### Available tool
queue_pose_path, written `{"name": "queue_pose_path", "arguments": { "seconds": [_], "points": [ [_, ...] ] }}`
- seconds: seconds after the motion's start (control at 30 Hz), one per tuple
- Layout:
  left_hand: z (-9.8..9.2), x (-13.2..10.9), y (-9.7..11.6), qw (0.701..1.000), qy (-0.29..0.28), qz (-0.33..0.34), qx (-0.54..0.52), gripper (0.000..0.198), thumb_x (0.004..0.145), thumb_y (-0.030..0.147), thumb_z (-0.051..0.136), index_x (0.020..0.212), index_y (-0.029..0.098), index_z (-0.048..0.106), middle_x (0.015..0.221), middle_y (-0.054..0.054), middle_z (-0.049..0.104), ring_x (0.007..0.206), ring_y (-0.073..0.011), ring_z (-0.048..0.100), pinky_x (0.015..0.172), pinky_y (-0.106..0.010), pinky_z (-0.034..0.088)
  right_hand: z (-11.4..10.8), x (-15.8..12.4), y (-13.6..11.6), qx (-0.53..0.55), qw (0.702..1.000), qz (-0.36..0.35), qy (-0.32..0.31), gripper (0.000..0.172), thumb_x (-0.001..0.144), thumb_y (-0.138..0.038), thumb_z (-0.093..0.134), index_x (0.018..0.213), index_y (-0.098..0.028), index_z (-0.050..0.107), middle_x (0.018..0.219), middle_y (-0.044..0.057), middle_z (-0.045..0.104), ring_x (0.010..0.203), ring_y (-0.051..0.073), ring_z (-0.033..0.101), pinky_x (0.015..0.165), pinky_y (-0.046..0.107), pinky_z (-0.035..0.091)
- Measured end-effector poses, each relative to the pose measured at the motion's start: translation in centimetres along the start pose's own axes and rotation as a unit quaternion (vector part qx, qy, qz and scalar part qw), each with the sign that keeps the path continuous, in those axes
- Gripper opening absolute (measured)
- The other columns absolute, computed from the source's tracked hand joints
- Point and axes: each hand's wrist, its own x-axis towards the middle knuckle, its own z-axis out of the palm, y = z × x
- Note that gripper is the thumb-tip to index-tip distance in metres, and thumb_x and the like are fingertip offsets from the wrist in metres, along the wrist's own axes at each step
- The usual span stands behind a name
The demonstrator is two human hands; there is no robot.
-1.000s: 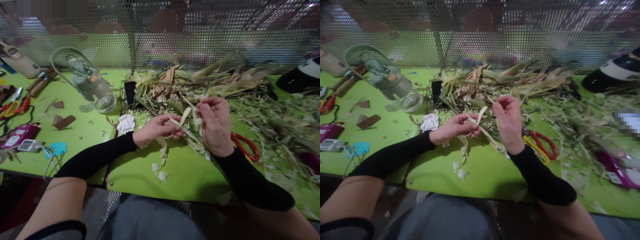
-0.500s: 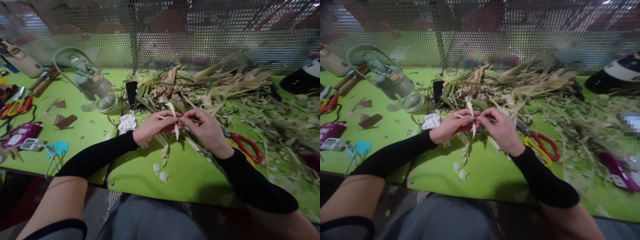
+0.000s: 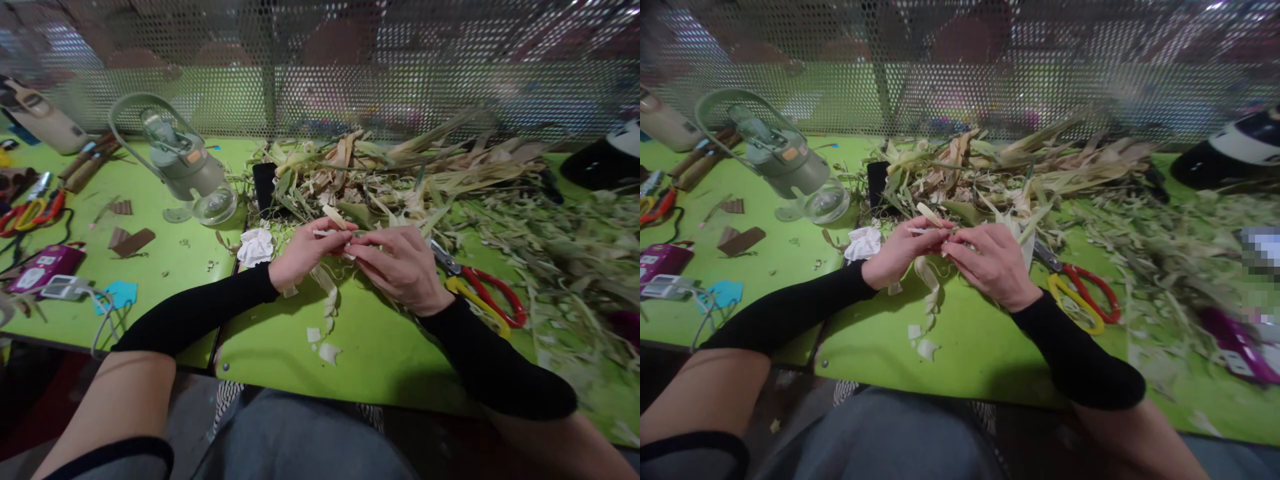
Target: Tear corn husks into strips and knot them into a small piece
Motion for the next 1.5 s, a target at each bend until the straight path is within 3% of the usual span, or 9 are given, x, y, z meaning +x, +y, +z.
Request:
{"name": "queue_pose_path", "arguments": {
  "seconds": [0.2, 0.37, 0.53, 0.77, 0.93, 1.17, 1.23, 1.37, 1.5],
  "points": [
    [0.2, -0.1, -0.3, 0.996, -0.072, -0.044, -0.019, 0.018, 0.090, 0.026, 0.079, 0.092, 0.014, 0.065, 0.087, -0.002, 0.077, 0.082, -0.0096, 0.073, 0.086, -0.028, 0.057, 0.8, 0.0, -0.3, 0.076, 0.987, 0.125, 0.068, 0.009, 0.099, -0.032, 0.064, 0.094, -0.028, 0.070, 0.097, 0.008, 0.074, 0.093, 0.028, 0.069, 0.083, 0.046, 0.054],
    [0.3, -0.3, -0.1, 0.998, -0.056, 0.012, 0.012, 0.017, 0.091, 0.025, 0.076, 0.100, 0.013, 0.067, 0.088, -0.002, 0.074, 0.078, -0.0083, 0.068, 0.081, -0.027, 0.054, 1.3, 0.1, -0.8, 0.209, 0.936, 0.277, 0.056, 0.012, 0.097, -0.037, 0.065, 0.097, -0.026, 0.061, 0.090, 0.004, 0.071, 0.075, 0.021, 0.069, 0.061, 0.033, 0.051],
    [0.3, -0.5, 0.1, 0.992, -0.050, 0.056, 0.104, 0.027, 0.088, 0.033, 0.080, 0.101, 0.013, 0.066, 0.086, 0.000, 0.068, 0.075, -0.0086, 0.062, 0.076, -0.026, 0.051, 1.4, 0.2, -0.8, 0.253, 0.920, 0.294, 0.054, 0.017, 0.093, -0.040, 0.070, 0.095, -0.025, 0.061, 0.088, 0.003, 0.070, 0.076, 0.019, 0.067, 0.061, 0.031, 0.051],
    [0.5, -0.5, 0.9, 0.988, -0.047, 0.062, 0.136, 0.015, 0.089, 0.010, 0.070, 0.104, 0.014, 0.067, 0.096, -0.001, 0.070, 0.082, -0.0081, 0.064, 0.083, -0.025, 0.053, 0.9, 0.7, -1.2, 0.276, 0.906, 0.315, 0.052, 0.014, 0.092, -0.036, 0.069, 0.091, -0.025, 0.060, 0.081, 0.001, 0.065, 0.072, 0.017, 0.062, 0.064, 0.031, 0.051],
    [0.3, -0.5, 1.0, 0.984, -0.048, 0.062, 0.163, 0.018, 0.088, 0.017, 0.074, 0.105, 0.014, 0.068, 0.096, -0.001, 0.069, 0.077, -0.0075, 0.060, 0.077, -0.023, 0.050, 1.1, 0.5, -1.0, 0.301, 0.896, 0.325, 0.044, 0.019, 0.093, -0.041, 0.071, 0.090, -0.026, 0.060, 0.076, -0.001, 0.062, 0.069, 0.018, 0.061, 0.062, 0.031, 0.051],
    [0.4, -0.4, 1.0, 0.994, -0.008, 0.019, 0.106, 0.013, 0.091, 0.016, 0.073, 0.102, 0.014, 0.066, 0.080, 0.001, 0.070, 0.071, -0.0083, 0.064, 0.074, -0.024, 0.051, 1.9, 0.1, -0.4, 0.319, 0.892, 0.317, 0.049, 0.023, 0.094, -0.046, 0.073, 0.094, -0.026, 0.061, 0.073, -0.002, 0.064, 0.058, 0.015, 0.058, 0.050, 0.029, 0.047],
    [0.5, -0.2, 1.1, 0.999, 0.005, 0.002, 0.051, 0.014, 0.092, 0.016, 0.072, 0.104, 0.013, 0.065, 0.080, 0.000, 0.072, 0.074, -0.0092, 0.067, 0.077, -0.026, 0.053, 1.8, 0.0, -0.4, 0.278, 0.910, 0.300, 0.069, 0.019, 0.096, -0.042, 0.071, 0.095, -0.026, 0.061, 0.074, -0.002, 0.065, 0.056, 0.014, 0.057, 0.048, 0.028, 0.046],
    [0.4, -0.1, 1.2, 1.000, 0.025, -0.005, 0.009, 0.009, 0.093, 0.014, 0.070, 0.101, 0.013, 0.064, 0.079, -0.001, 0.073, 0.073, -0.0091, 0.069, 0.077, -0.026, 0.054, 1.4, -0.1, -0.6, 0.089, 0.982, 0.147, 0.084, 0.008, 0.100, -0.028, 0.068, 0.093, -0.024, 0.068, 0.082, 0.003, 0.074, 0.068, 0.018, 0.067, 0.059, 0.031, 0.052],
    [0.3, -0.2, 1.3, 0.998, 0.009, 0.009, 0.068, 0.007, 0.093, 0.012, 0.068, 0.099, 0.013, 0.065, 0.074, 0.003, 0.068, 0.065, -0.0066, 0.062, 0.072, -0.023, 0.052, 1.1, -0.2, -0.6, -0.009, 0.997, -0.034, 0.072, 0.010, 0.099, -0.016, 0.064, 0.100, -0.023, 0.071, 0.089, 0.006, 0.079, 0.077, 0.021, 0.072, 0.067, 0.034, 0.056]
  ]
}}
